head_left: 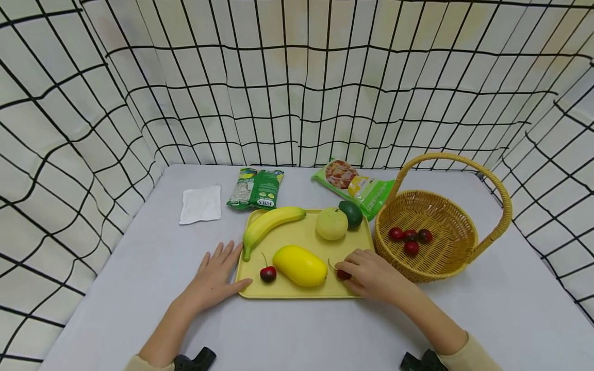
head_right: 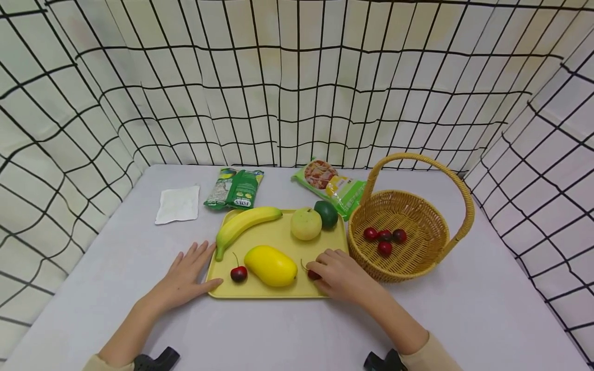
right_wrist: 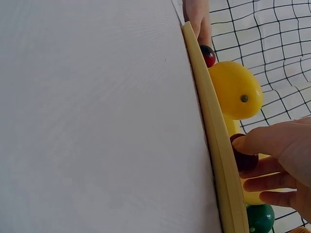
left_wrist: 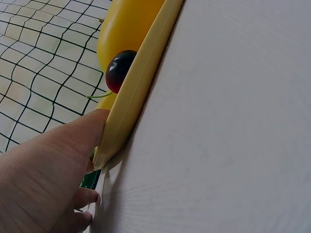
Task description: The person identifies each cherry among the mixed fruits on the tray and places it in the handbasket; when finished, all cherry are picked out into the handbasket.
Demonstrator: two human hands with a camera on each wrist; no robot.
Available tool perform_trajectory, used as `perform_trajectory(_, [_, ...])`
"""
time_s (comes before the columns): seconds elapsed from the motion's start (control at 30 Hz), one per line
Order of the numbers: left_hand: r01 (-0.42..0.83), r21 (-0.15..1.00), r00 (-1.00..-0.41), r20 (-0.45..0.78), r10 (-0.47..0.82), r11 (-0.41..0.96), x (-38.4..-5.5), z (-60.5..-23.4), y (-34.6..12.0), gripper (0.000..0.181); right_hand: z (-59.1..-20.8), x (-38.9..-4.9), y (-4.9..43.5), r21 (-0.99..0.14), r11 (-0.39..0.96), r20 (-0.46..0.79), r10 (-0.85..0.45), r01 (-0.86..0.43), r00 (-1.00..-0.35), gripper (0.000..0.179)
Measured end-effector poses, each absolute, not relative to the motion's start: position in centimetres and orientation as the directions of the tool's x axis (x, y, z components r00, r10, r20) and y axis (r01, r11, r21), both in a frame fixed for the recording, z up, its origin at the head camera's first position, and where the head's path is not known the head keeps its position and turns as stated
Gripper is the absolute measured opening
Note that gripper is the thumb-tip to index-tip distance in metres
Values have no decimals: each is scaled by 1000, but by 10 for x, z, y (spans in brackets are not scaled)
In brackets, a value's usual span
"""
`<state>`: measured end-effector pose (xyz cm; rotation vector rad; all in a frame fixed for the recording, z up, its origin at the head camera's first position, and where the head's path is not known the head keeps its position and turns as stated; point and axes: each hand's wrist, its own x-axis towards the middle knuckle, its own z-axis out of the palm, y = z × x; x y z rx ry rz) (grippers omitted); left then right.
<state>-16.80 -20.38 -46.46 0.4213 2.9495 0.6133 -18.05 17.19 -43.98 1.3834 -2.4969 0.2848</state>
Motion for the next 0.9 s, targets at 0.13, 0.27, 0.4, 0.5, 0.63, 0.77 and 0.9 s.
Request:
perform_trajectory(0.13, [255,405,-956,-32,293,878,-169,-465,-204,90,-438,-182,172,-34,514,361,-794,-857,-490,28])
perform_trajectory(0.27, [264,410,-954,-23,299,873,-170,-464,-204,90,-433,-183,173,-38,515,386,-783,-856,-488,29])
perform_trajectory(0.4, [261,414,-954,-27,298,872,-169,-465,-204,90,-427,-183,175,-38,513,411,-774,-857,-482,33])
perform_trajectory(0.5, [266,414,-953,-22,302,870,-172,-465,-202,90,-424,-183,178,-40,524,426,-761,-851,-489,35])
perform_trajectory(0.63, [274,411,-951,-21,310,870,-173,-467,-199,90,-421,-183,181,-34,541,434,-749,-840,-500,36])
perform_trajectory(0.77, [271,408,-952,-21,306,872,-172,-468,-199,90,-418,-183,182,-18,542,453,-745,-840,-490,39])
perform_trajectory(0.9, [262,406,-956,-17,294,875,-172,-467,-200,90,-412,-182,183,-6,552,466,-736,-834,-490,40])
